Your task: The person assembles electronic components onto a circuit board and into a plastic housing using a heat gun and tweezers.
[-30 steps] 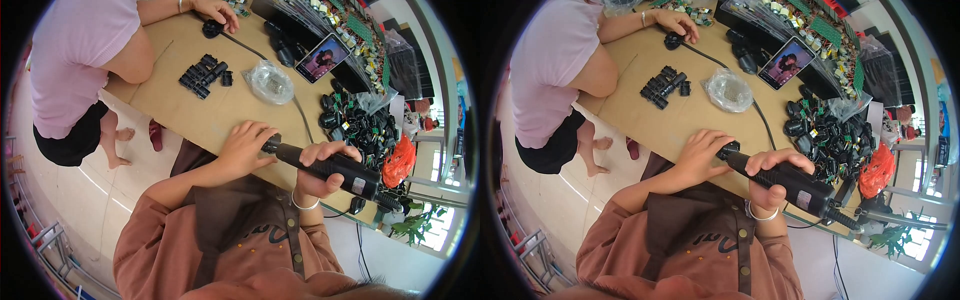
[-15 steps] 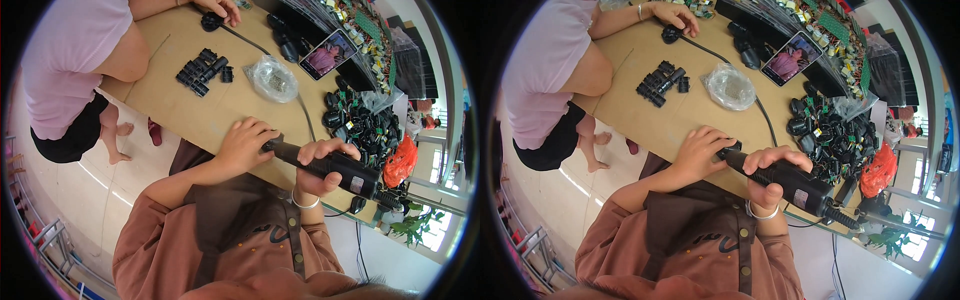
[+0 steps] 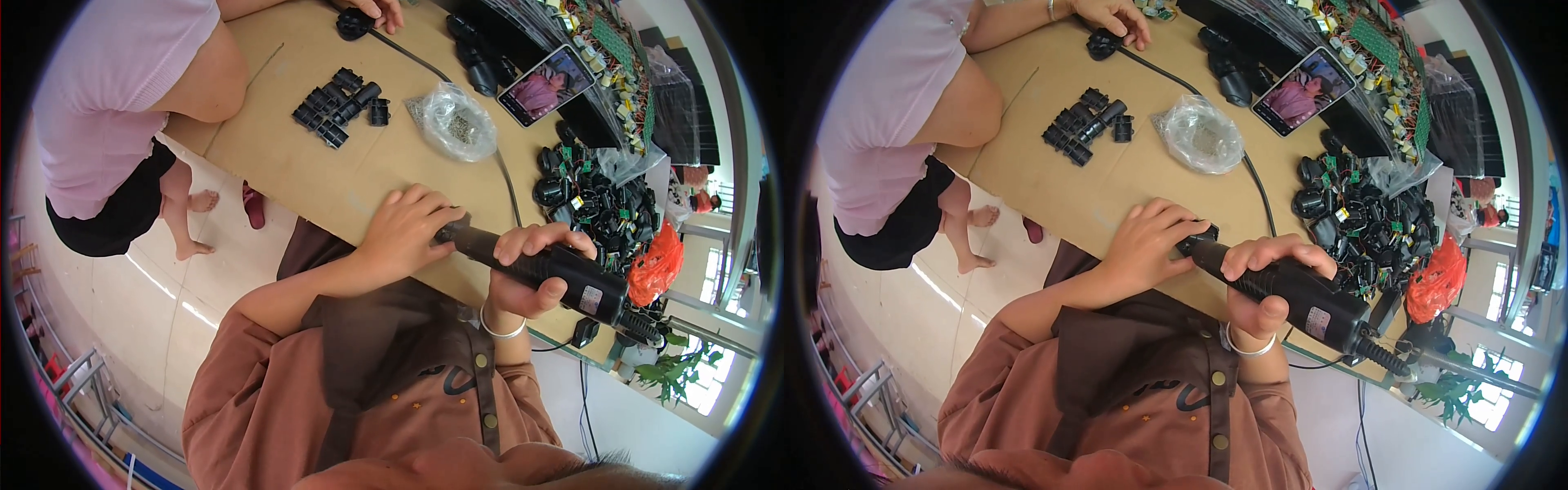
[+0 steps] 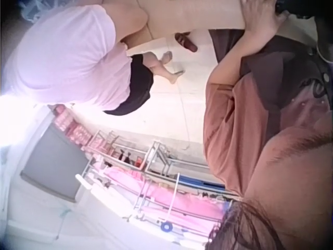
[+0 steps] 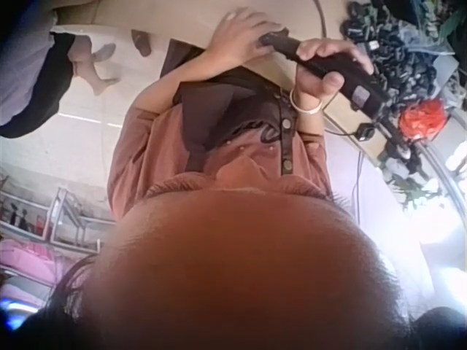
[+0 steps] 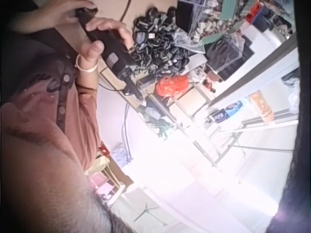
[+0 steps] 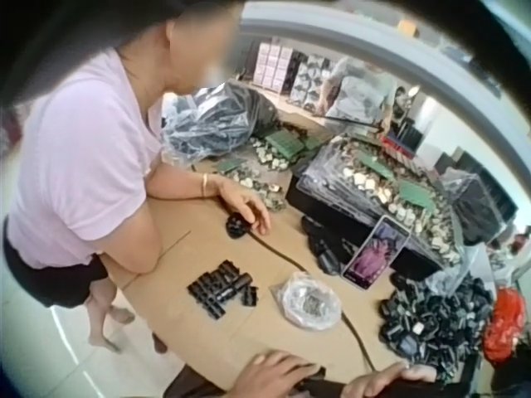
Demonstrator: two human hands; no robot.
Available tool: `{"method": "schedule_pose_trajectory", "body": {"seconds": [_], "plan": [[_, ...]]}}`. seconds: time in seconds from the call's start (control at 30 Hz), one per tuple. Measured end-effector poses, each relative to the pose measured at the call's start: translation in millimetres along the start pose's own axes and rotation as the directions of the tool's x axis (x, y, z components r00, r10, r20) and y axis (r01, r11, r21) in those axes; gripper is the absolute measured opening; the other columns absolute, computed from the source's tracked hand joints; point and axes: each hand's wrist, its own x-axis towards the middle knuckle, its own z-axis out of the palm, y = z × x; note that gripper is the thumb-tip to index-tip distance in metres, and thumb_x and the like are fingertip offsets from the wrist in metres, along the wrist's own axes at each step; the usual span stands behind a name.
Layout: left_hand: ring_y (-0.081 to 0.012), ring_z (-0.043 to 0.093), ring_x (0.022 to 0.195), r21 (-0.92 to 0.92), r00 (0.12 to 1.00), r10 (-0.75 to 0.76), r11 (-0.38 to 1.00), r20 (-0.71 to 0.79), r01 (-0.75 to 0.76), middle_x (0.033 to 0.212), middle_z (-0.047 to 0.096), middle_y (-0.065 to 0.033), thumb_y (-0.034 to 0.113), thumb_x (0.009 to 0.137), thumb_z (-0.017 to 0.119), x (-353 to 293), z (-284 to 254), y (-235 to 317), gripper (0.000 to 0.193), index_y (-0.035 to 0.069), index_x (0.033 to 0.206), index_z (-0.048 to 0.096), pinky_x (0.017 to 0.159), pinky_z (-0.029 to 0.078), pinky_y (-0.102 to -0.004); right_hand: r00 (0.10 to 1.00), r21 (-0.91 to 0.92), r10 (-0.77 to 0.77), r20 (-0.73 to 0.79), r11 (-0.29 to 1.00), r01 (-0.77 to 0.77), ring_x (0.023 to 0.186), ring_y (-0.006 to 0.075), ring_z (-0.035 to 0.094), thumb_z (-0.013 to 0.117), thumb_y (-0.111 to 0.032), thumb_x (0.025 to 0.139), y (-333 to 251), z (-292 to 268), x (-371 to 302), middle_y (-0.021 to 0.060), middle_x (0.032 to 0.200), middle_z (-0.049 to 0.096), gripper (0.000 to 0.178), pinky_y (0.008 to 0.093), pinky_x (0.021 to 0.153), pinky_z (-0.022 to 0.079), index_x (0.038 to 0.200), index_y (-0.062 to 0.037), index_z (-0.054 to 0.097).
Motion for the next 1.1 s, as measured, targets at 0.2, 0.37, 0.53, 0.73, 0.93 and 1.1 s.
{"method": "schedule_pose_trajectory", "body": {"seconds": [0.2, 0.37, 0.53, 0.73, 0.93, 1.1], "plan": [[-0.0186, 0.050, 0.101, 0.010, 1.000, -0.001, 1.000, 0.000, 0.001, 0.102, 0.057, 0.0001, 0.024, 0.062, 0.075, -1, 1, -1, 0.050, 0.015, 0.110, 0.062, 0.077, 0.037, -0.0334, 0.997, 0.013, 0.041, 0.061, 0.999, -0.041, 0.050, 0.0177, 0.047, 0.065, -0.038, 0.081, 0, 0, 0, 0.0104, 0.079, 0.044, 0.053, 0.0301, 0.046, 0.044, 0.112, -0.0077, 0.036], [-0.0179, 0.050, 0.101, 0.011, 1.000, -0.005, 1.000, 0.014, 0.005, 0.100, 0.057, 0.0008, 0.023, 0.061, 0.075, 0, -1, 1, 0.052, 0.015, 0.110, 0.062, 0.076, 0.037, -0.0332, 0.987, 0.016, 0.065, 0.146, 0.998, -0.068, 0.050, 0.0182, 0.047, 0.066, -0.039, 0.080, 0, 0, 1, 0.0088, 0.077, 0.042, 0.050, 0.0304, 0.046, 0.044, 0.106, -0.0083, 0.037], [-0.0172, 0.049, 0.101, 0.004, 1.000, -0.010, 1.000, 0.016, 0.010, 0.102, 0.056, 0.0009, 0.022, 0.059, 0.075, -1, 0, 0, 0.054, 0.015, 0.111, 0.061, 0.076, 0.036, -0.0334, 0.995, -0.003, 0.097, 0.013, 0.995, -0.097, 0.050, 0.0176, 0.047, 0.068, -0.039, 0.079, -3, 10, 3, 0.0088, 0.076, 0.043, 0.050, 0.0304, 0.046, 0.044, 0.103, -0.0083, 0.036], [-0.0173, 0.049, 0.101, -0.001, 1.000, -0.004, 1.000, 0.015, 0.004, 0.101, 0.055, 0.0008, 0.022, 0.058, 0.075, -1, 0, -1, 0.054, 0.016, 0.111, 0.061, 0.075, 0.036, -0.0330, 0.986, 0.034, 0.106, 0.128, 0.993, -0.111, 0.049, 0.0178, 0.047, 0.069, -0.038, 0.079, 5, -1, 1, 0.0078, 0.073, 0.043, 0.048, 0.0302, 0.046, 0.044, 0.099, -0.0085, 0.036], [-0.0170, 0.050, 0.100, -0.003, 1.000, 0.002, 1.000, 0.004, -0.002, 0.100, 0.055, 0.0012, 0.021, 0.058, 0.076, -2, 1, -1, 0.055, 0.016, 0.110, 0.061, 0.074, 0.036, -0.0326, 0.985, 0.170, 0.161, 0.061, 0.971, -0.169, 0.057, 0.0241, 0.054, 0.079, -0.028, 0.070, 3, 0, -7, 0.0106, 0.073, 0.048, 0.053, 0.0364, 0.054, 0.048, 0.094, -0.0082, 0.037], [-0.0172, 0.050, 0.100, -0.007, 1.000, 0.011, 1.000, -0.002, -0.011, 0.099, 0.055, 0.0013, 0.021, 0.059, 0.076, -3, -1, -2, 0.054, 0.016, 0.111, 0.061, 0.075, 0.036, -0.0327, 0.983, 0.082, 0.172, 0.063, 0.981, -0.177, 0.053, 0.0213, 0.050, 0.076, -0.032, 0.073, 4, 6, -5, 0.0088, 0.071, 0.046, 0.051, 0.0344, 0.051, 0.046, 0.095, -0.0090, 0.037]]}}
